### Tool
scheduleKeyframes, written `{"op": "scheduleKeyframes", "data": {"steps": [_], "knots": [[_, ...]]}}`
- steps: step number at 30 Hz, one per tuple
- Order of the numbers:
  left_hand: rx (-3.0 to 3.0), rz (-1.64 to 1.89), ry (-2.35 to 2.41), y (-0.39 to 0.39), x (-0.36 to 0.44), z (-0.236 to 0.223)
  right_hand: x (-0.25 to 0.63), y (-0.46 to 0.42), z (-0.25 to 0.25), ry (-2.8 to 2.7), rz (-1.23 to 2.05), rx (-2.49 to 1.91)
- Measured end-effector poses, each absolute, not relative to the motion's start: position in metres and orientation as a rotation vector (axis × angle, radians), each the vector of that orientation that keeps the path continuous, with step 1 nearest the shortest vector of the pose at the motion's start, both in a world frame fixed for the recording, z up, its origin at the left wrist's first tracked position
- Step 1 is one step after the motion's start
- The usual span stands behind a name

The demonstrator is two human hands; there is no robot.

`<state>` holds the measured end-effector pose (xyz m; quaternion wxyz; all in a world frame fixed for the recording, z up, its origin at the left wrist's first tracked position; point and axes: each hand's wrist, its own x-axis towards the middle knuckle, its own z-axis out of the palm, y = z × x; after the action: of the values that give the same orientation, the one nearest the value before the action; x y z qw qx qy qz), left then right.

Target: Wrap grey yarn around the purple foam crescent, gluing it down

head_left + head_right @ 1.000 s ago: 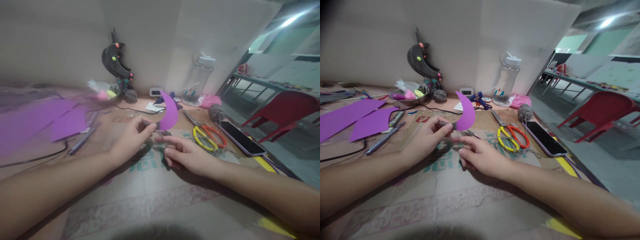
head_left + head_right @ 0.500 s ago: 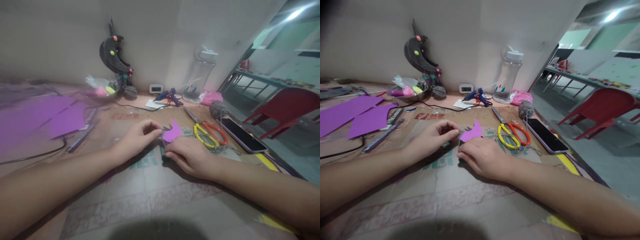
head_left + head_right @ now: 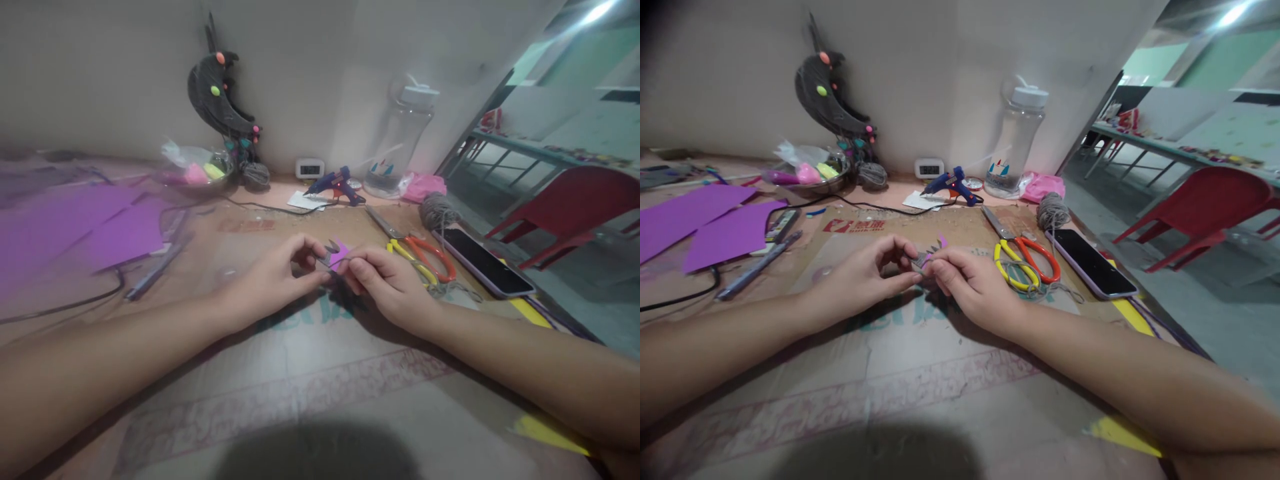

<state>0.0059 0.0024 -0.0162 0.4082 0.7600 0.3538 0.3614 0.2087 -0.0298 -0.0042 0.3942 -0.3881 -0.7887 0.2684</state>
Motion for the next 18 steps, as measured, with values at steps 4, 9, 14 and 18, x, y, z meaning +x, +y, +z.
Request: {"op": "scheduleKeyframes", "data": {"steps": [4, 9, 14, 18], "knots": [[1.985, 0.903, 0.926, 0.0013, 0.0046, -0.014, 0.2081, -0.0287, -0.0036, -1.978, 0.731, -0.991], [2.004, 0.895, 0.927, -0.0001, 0.0052, -0.0113, 0.2084, -0.029, -0.0026, -1.919, 0.815, -0.991], [2.032, 0.909, 0.926, 0.0003, 0.0054, -0.011, 0.2081, -0.0294, -0.0048, -1.933, 0.849, -0.927], [2.062, 0.895, 0.927, -0.0005, 0.0045, -0.01, 0.2091, -0.0291, -0.007, -1.946, 0.881, -0.886]]}}
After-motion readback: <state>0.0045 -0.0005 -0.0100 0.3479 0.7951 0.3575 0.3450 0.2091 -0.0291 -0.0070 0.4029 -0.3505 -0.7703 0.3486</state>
